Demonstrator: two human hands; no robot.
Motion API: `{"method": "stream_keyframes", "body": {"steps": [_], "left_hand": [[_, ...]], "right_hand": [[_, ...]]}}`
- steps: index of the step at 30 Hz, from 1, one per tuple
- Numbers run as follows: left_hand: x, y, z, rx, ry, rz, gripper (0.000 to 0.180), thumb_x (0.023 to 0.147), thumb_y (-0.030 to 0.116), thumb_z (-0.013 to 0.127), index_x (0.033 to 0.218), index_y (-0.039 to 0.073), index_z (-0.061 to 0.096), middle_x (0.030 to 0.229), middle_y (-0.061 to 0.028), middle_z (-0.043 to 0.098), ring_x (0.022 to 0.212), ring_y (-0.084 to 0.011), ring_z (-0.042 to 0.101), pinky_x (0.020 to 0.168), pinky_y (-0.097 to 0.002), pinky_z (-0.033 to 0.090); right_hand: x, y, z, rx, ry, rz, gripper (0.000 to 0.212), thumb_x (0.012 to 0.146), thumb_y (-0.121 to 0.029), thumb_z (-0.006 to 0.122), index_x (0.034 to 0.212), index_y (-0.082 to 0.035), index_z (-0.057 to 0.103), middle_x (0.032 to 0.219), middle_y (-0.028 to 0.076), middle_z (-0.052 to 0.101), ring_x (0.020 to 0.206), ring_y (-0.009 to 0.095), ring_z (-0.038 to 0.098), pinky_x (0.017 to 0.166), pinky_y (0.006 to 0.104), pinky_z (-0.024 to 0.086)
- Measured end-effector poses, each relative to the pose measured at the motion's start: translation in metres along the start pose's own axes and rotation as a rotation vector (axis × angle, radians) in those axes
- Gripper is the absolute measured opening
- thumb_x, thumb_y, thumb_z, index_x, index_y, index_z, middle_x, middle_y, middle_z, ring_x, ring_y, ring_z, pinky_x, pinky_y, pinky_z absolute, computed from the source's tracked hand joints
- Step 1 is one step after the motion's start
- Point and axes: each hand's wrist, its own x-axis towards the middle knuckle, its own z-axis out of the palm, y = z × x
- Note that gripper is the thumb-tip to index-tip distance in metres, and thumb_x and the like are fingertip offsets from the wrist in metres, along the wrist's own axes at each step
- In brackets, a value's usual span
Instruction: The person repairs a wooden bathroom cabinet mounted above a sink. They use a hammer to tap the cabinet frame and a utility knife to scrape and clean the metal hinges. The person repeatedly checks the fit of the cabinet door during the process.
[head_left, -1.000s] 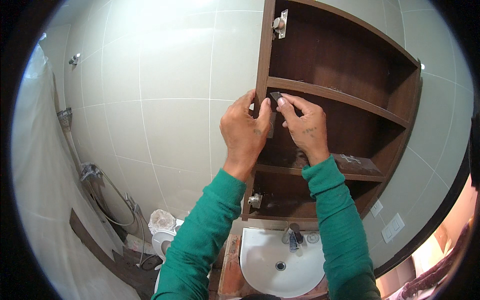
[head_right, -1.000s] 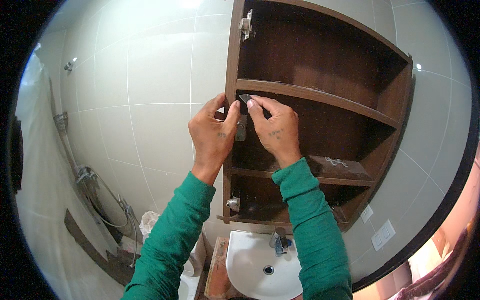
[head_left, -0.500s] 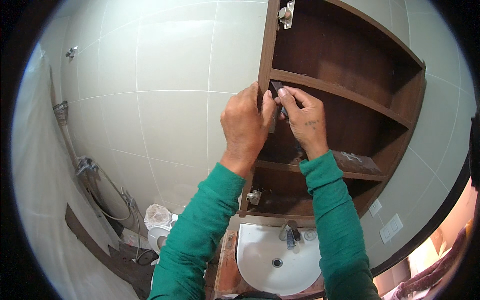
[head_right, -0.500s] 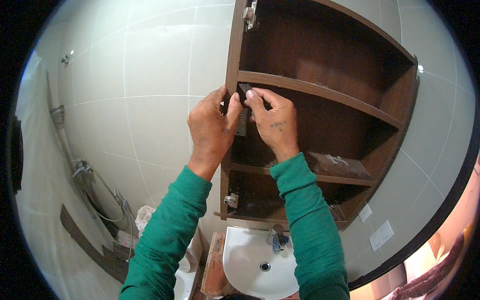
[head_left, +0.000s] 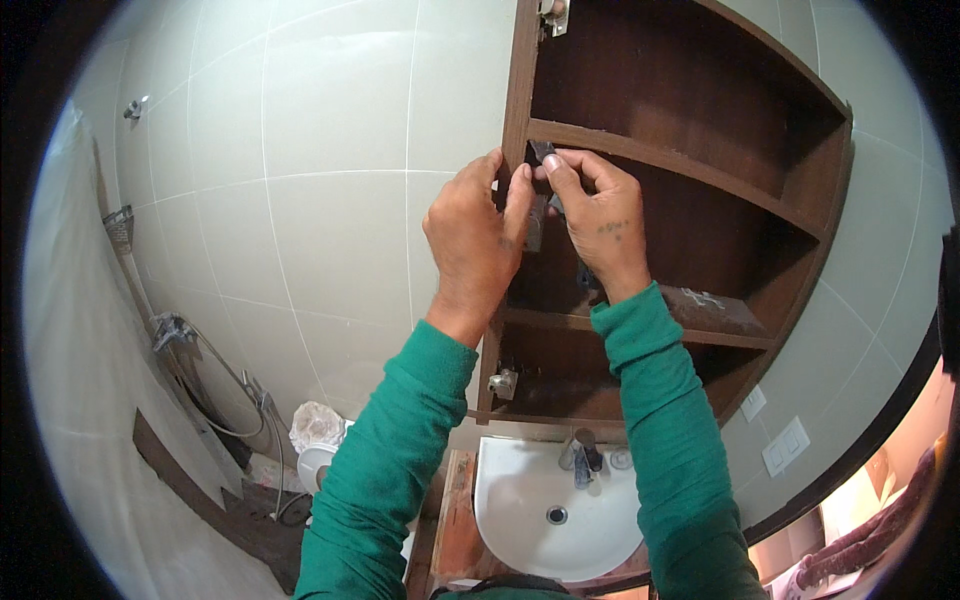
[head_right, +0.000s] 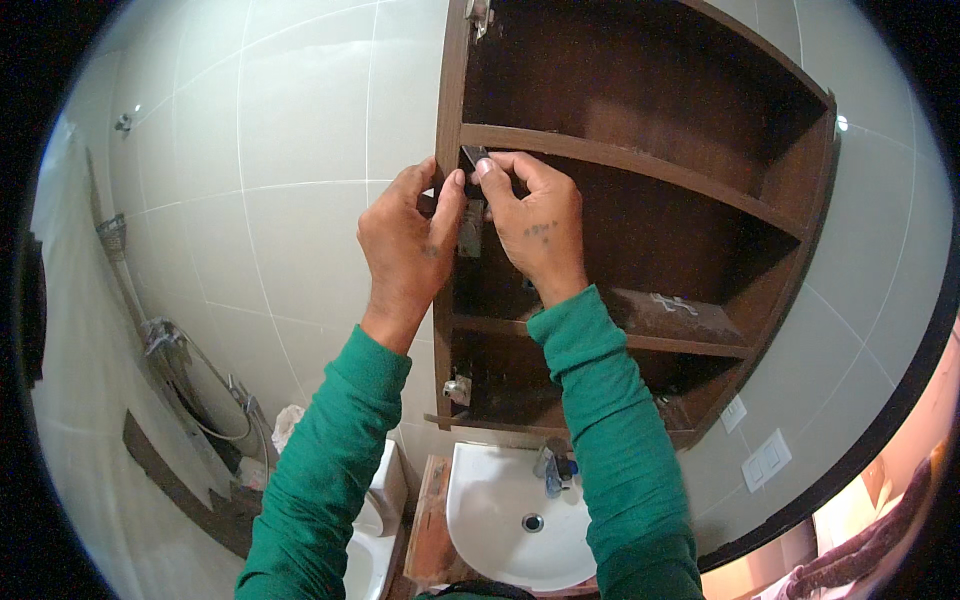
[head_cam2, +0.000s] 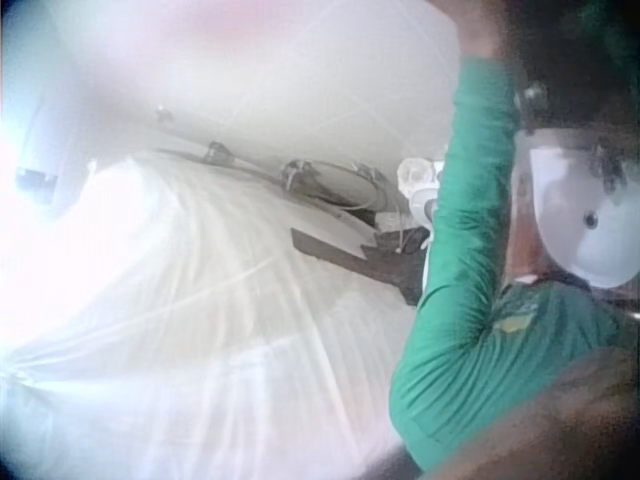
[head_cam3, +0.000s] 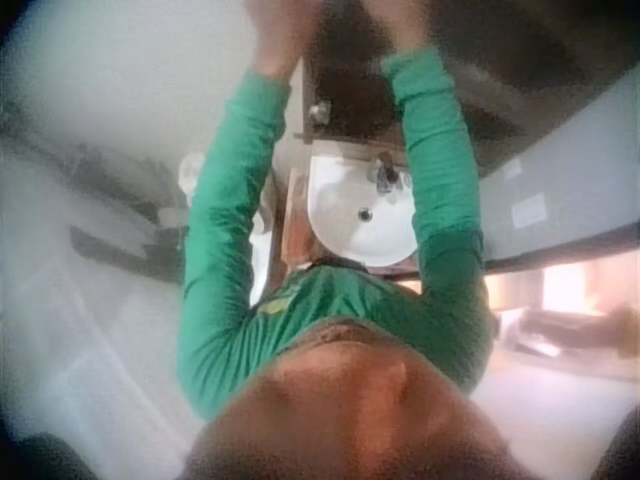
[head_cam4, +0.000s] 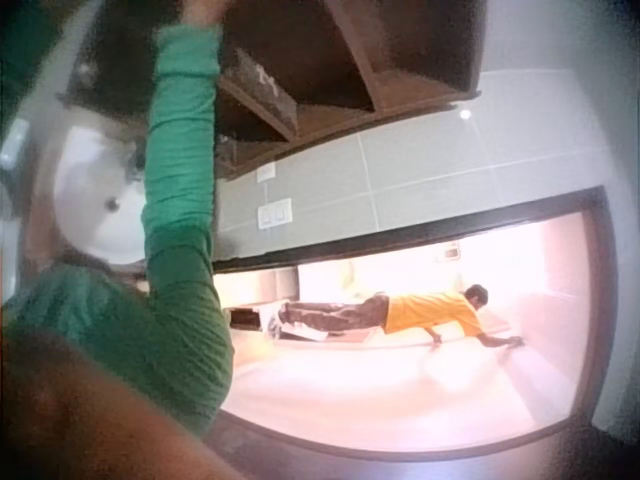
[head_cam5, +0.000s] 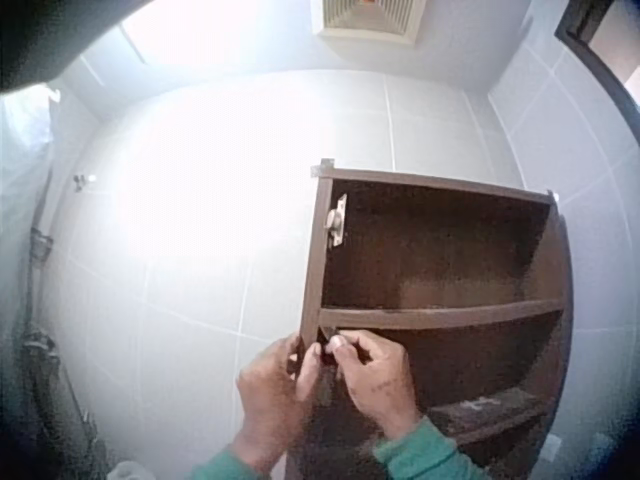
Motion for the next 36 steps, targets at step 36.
{"method": "stream_keyframes", "body": {"steps": [36], "left_hand": [[0.002,0.005,-0.005,-0.011,-0.048,-0.040,0.029,0.100,0.023,0.077,0.114,-0.002,0.077,0.091,-0.0179,0.080,0.076,-0.0224,0.079,0.070,-0.0350,0.061]], "right_hand": [[0.000,0.011,0.002,-0.104,0.028,-0.184,0.030,0.103,-0.028,0.073,0.113,-0.001,0.080,0.093,0.008,0.080,0.076,0.011,0.070,0.069,0.0298,0.057]]}}
